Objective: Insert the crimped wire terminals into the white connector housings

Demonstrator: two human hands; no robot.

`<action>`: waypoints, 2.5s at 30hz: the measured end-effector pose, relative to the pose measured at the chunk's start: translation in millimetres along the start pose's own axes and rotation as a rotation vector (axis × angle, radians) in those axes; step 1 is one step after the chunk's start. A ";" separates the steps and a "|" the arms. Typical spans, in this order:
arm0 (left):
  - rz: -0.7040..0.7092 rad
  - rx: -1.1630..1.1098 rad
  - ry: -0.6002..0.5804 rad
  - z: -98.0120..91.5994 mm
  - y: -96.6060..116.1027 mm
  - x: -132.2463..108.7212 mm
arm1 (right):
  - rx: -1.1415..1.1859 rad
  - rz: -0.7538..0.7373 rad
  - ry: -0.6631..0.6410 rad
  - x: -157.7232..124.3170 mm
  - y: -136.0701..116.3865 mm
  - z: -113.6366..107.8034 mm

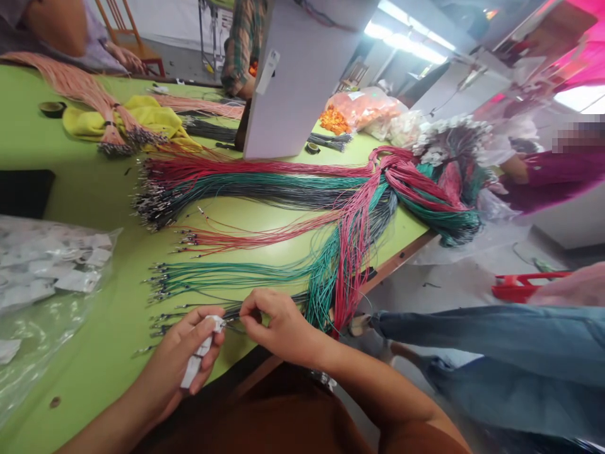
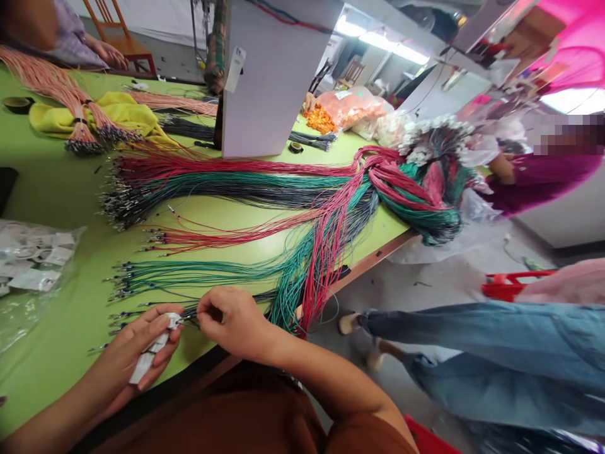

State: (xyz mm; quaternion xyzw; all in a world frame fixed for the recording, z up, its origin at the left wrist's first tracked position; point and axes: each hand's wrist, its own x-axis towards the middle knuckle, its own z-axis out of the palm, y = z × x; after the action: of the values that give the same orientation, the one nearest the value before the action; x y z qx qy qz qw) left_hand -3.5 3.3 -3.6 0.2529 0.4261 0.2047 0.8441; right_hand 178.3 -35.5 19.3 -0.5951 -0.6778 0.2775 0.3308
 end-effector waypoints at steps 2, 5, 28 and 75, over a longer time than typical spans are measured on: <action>-0.004 0.006 0.013 0.1 -0.7 0.1 | -0.071 -0.054 0.025 -0.7 0.2 1.8; -0.008 0.035 0.024 -0.1 -2.6 0.7 | -0.112 -0.127 0.032 -1.4 -1.3 4.5; -0.005 0.027 0.043 4.2 -1.6 0.2 | -0.826 0.015 -0.033 111.5 77.3 -59.2; 0.026 0.077 -0.044 -2.7 -2.4 2.0 | 0.109 0.119 -0.077 2.9 -7.6 -6.6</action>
State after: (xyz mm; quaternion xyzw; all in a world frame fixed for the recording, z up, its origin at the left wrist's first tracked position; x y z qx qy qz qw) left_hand -4.4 3.3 -7.6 0.2952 0.4115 0.1937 0.8402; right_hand 178.6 -33.7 29.6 -0.6045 -0.6373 0.3555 0.3193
